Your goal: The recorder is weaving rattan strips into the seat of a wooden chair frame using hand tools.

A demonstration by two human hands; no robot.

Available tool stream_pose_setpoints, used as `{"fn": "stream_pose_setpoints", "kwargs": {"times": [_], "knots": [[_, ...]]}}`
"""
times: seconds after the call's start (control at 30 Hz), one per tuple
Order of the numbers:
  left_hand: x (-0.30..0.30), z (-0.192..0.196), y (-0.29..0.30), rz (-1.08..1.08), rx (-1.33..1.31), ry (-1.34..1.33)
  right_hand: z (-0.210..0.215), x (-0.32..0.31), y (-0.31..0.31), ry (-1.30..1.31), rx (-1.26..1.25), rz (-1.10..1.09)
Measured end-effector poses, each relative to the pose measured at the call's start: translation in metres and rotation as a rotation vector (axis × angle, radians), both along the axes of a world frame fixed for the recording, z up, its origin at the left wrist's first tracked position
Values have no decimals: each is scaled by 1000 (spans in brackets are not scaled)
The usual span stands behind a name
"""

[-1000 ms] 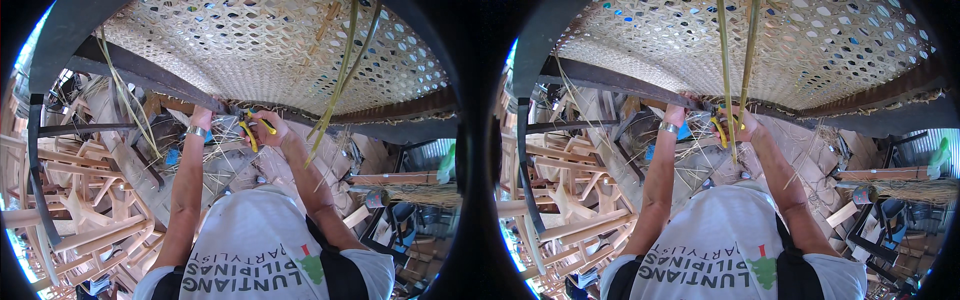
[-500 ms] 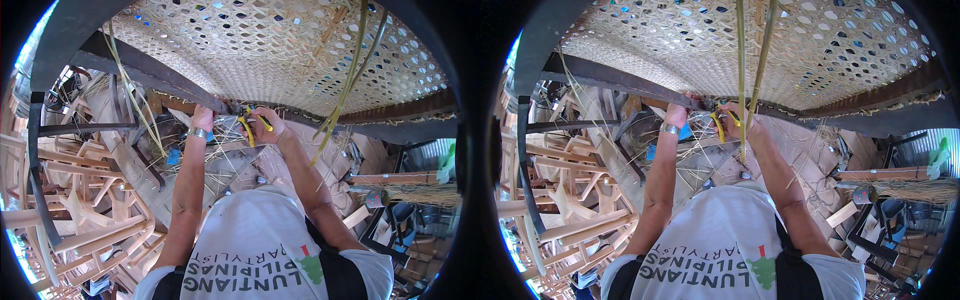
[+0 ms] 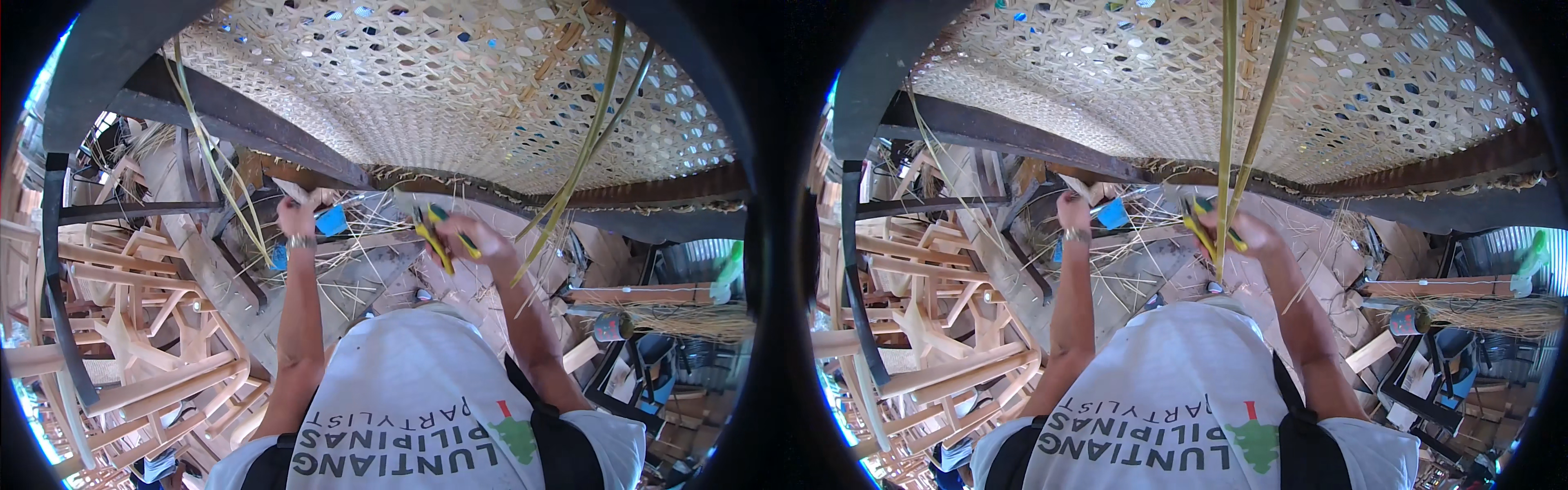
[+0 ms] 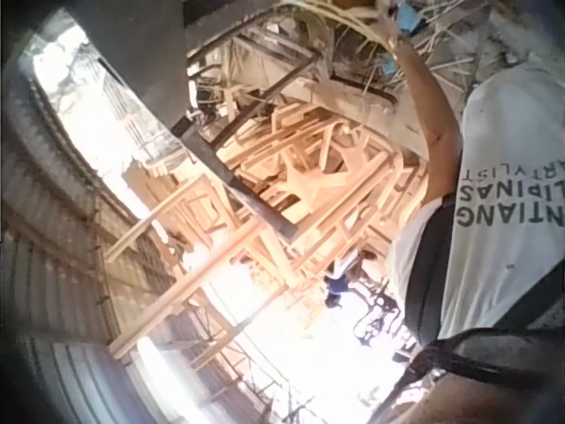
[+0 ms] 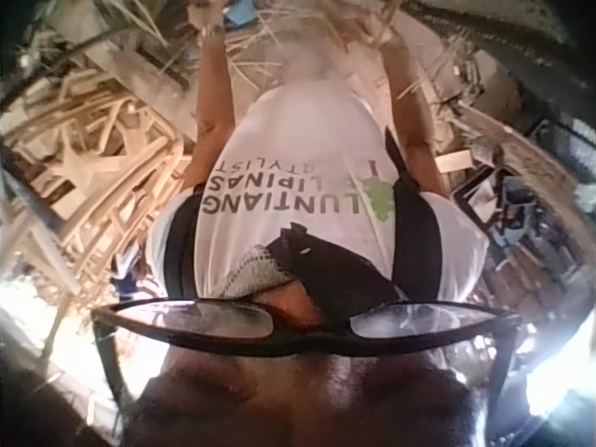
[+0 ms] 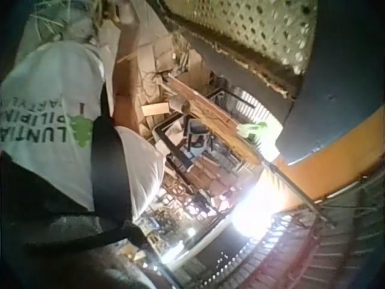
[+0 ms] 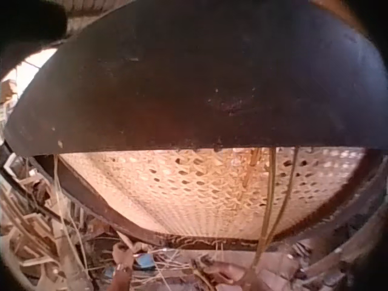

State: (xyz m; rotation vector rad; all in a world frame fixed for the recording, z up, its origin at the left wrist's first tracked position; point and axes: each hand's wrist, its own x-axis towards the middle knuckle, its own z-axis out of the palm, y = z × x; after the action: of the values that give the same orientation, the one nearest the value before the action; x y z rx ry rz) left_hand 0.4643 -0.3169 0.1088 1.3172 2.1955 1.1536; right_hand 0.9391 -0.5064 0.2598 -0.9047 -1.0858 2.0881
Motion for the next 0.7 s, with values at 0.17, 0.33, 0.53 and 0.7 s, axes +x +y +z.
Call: {"fn": "stream_pose_setpoints", "kwargs": {"times": [0.17,0.33,0.53,0.7], "knots": [[70,10,-155,-685,-99,97,-20,12,-94,-244,-187,-4],[216,94,-176,-999,394,230,-126,13,-114,-478,-363,155],[251,114,-117,-763,-8,362,-133,-9,-112,-585,-210,201],[260,84,-93,-705,80,646,-122,-6,-113,-626,-123,253]]}}
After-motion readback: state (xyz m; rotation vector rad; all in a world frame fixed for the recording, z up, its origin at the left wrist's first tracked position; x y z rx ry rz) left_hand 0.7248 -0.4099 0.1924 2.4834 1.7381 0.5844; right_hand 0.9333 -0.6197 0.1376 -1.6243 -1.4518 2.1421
